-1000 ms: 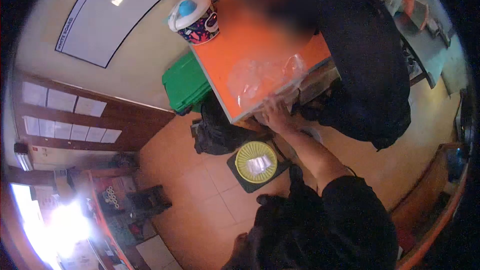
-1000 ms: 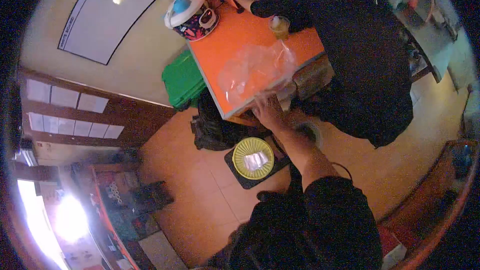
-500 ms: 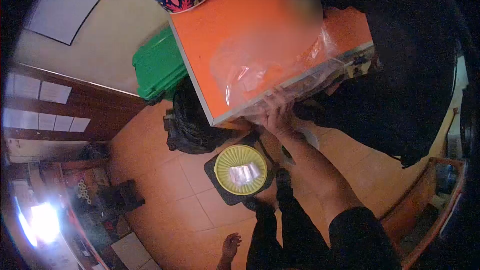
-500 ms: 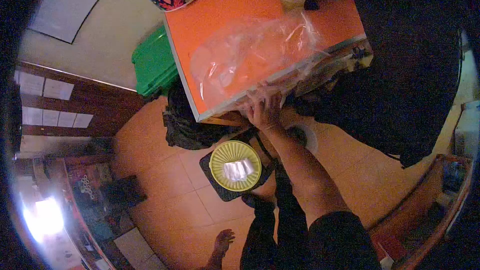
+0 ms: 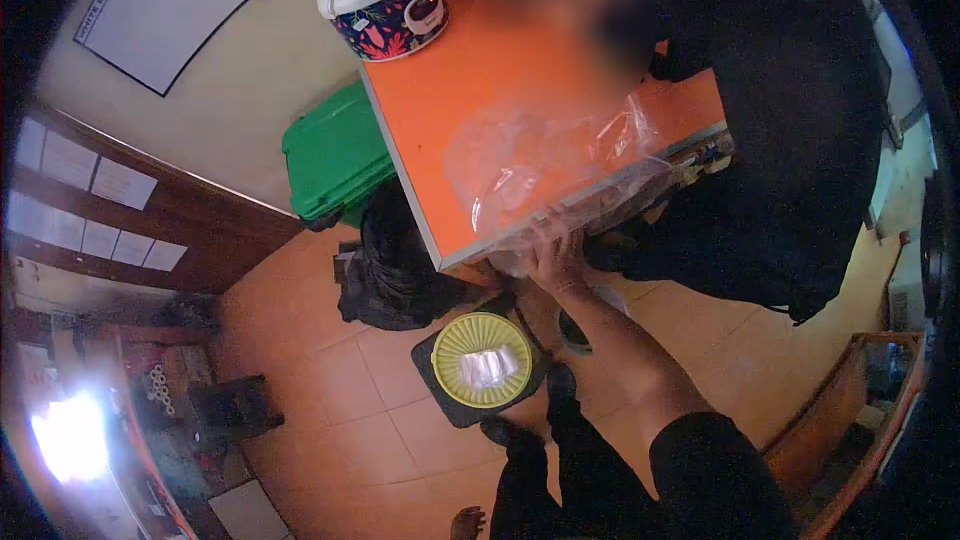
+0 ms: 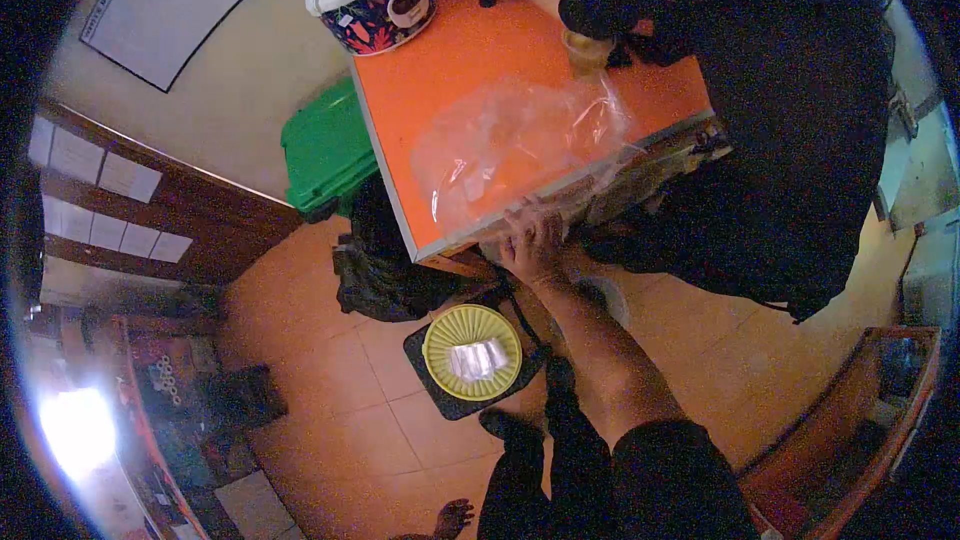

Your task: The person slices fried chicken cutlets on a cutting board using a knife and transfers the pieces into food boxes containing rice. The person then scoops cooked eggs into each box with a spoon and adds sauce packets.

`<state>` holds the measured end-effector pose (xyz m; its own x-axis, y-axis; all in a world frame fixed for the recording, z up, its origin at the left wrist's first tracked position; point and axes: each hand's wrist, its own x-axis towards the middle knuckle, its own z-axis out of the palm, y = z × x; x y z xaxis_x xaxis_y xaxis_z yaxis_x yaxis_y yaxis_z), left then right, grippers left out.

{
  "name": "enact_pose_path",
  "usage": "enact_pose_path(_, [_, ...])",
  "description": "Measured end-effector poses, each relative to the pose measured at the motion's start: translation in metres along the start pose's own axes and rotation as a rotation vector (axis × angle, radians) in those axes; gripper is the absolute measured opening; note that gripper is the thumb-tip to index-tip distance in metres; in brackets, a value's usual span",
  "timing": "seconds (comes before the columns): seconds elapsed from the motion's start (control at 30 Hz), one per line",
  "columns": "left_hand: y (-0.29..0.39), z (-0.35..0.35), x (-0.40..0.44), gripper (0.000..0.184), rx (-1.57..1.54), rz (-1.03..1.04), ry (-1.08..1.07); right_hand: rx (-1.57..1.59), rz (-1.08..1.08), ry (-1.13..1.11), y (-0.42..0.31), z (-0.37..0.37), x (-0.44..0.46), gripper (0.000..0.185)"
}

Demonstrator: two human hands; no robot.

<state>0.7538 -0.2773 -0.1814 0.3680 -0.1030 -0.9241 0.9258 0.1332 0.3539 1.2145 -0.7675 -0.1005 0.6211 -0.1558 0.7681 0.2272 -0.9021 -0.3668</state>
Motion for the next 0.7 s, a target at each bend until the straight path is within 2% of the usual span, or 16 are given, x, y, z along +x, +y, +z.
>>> enact_pose_path(0.07, [0.0, 0.001, -0.001, 0.05, 0.001, 0.032, -0.038, -0.112, 0.073, -0.057, -0.002, -0.001, -0.002, 0.039])
enact_pose_path(0.2, [0.0, -0.003, -0.002, 0.057, 0.007, 0.238, -0.284, -0.019, 0.047, -0.044, -0.003, -0.012, 0.007, 0.041])
enact_pose_path(0.27, [0.01, 0.004, -0.012, 0.047, -0.006, 0.147, -0.154, -0.073, 0.08, -0.151, -0.006, -0.016, 0.006, 0.044])
enact_pose_path(0.3, [0.031, 0.025, -0.023, 0.037, -0.02, 0.05, -0.025, -0.069, 0.074, -0.147, -0.005, -0.015, 0.006, 0.044])
enact_pose_path(0.33, [0.04, 0.039, -0.031, 0.037, -0.025, 0.054, -0.023, -0.059, 0.071, -0.124, -0.005, -0.014, 0.005, 0.045])
enact_pose_path(0.4, [0.047, 0.058, -0.039, 0.036, 0.298, 0.088, 0.133, -0.048, 0.061, -0.097, -0.007, -0.018, 0.007, 0.047])
enact_pose_path(0.47, [0.044, 0.061, -0.045, 0.034, 0.281, 0.058, 0.177, -0.073, 0.119, -0.258, -0.011, -0.026, 0.009, 0.049])
enact_pose_path(0.5, [0.044, 0.063, -0.046, 0.033, 0.27, 0.024, 0.22, -0.073, 0.112, -0.255, -0.013, -0.031, 0.012, 0.049])
enact_pose_path(0.57, [0.033, 0.051, -0.045, 0.033, 0.22, 0.025, 0.196, -0.092, 0.142, -0.346, -0.017, -0.04, 0.019, 0.064])
enact_pose_path(0.63, [0.021, 0.046, -0.054, 0.033, 0.17, 0.016, 0.172, -0.098, 0.166, -0.4, -0.023, -0.048, 0.024, 0.059])
enact_pose_path(0.7, [0.013, 0.047, -0.068, 0.035, 0.183, 0.088, 0.248, -0.108, 0.191, -0.454, -0.028, -0.057, 0.029, 0.054])
